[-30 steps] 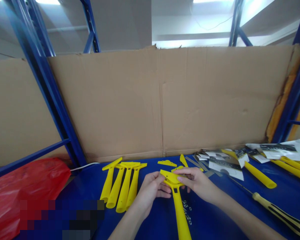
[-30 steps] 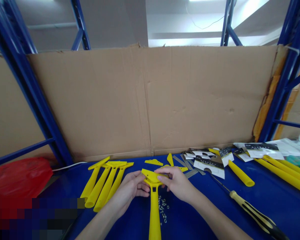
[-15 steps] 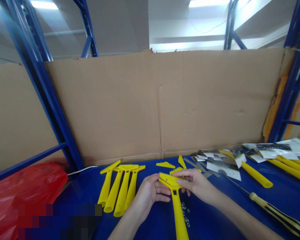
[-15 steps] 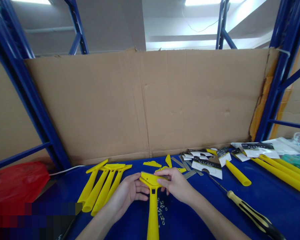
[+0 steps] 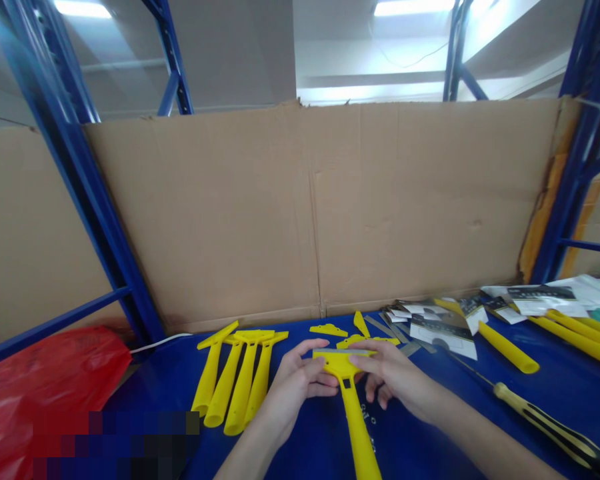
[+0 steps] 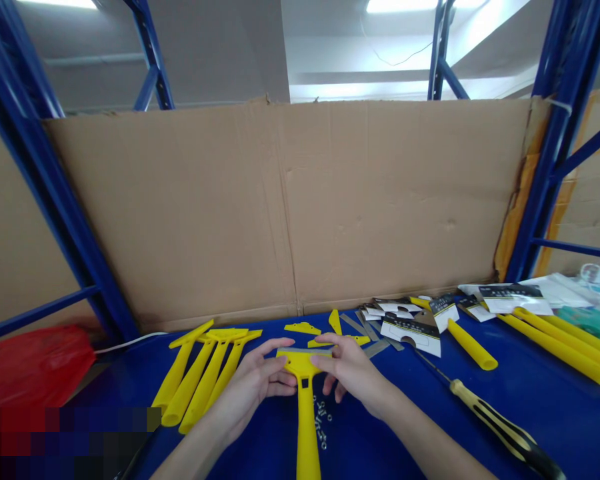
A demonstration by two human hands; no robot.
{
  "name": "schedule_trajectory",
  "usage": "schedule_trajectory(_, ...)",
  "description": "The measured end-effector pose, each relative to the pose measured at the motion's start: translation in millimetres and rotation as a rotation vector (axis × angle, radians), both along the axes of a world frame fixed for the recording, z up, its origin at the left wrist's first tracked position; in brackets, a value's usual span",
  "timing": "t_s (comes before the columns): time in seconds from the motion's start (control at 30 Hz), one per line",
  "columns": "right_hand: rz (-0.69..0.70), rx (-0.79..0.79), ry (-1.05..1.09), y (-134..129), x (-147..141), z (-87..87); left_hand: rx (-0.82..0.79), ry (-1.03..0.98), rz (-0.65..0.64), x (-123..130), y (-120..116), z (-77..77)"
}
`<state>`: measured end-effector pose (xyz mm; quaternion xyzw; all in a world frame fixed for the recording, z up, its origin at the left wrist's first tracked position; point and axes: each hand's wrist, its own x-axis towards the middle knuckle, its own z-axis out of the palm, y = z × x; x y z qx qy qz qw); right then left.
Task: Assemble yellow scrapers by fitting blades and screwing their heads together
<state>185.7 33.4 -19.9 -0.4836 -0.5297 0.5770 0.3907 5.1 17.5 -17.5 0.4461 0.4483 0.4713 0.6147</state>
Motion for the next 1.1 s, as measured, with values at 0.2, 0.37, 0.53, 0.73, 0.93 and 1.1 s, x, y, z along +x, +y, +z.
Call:
schedule_trajectory(0.2, 0.068, -0.238, 0.196, -13.8, -6.4, 1.2, 0.017, -0.049, 0.050, 0.6, 2.9, 0.6)
schedule_trajectory(0.37, 0.115, -0.203, 0.130, -19.6, -15.5, -2.5, -0.004, -0.070, 0.036, 1.8, 3.9, 0.2)
schedule_trajectory(0.53, 0.011, -0.147, 0.229, -25.6, -26.2, -4.0, 0.043, -0.056, -0.001, 5.3, 2.6, -0.1)
schedule_trajectory(0.73, -0.120, -0.173, 0.371, -21.2, -28.2, 0.2, 0.059, 0.047, 0.049, 12.6, 0.5, 3.5)
schedule_trajectory(0.93, -0.199, -0.185, 0.367, 3.7, -5.1, 2.2, 0.261, 0.539, -0.132, 8.0, 0.2, -13.6)
schedule_trajectory(1.1, -0.211, -0.222, 0.342, 9.4, 2.6, -2.1, 0.435, 0.879, -0.266, 4.7, -5.2, -16.3)
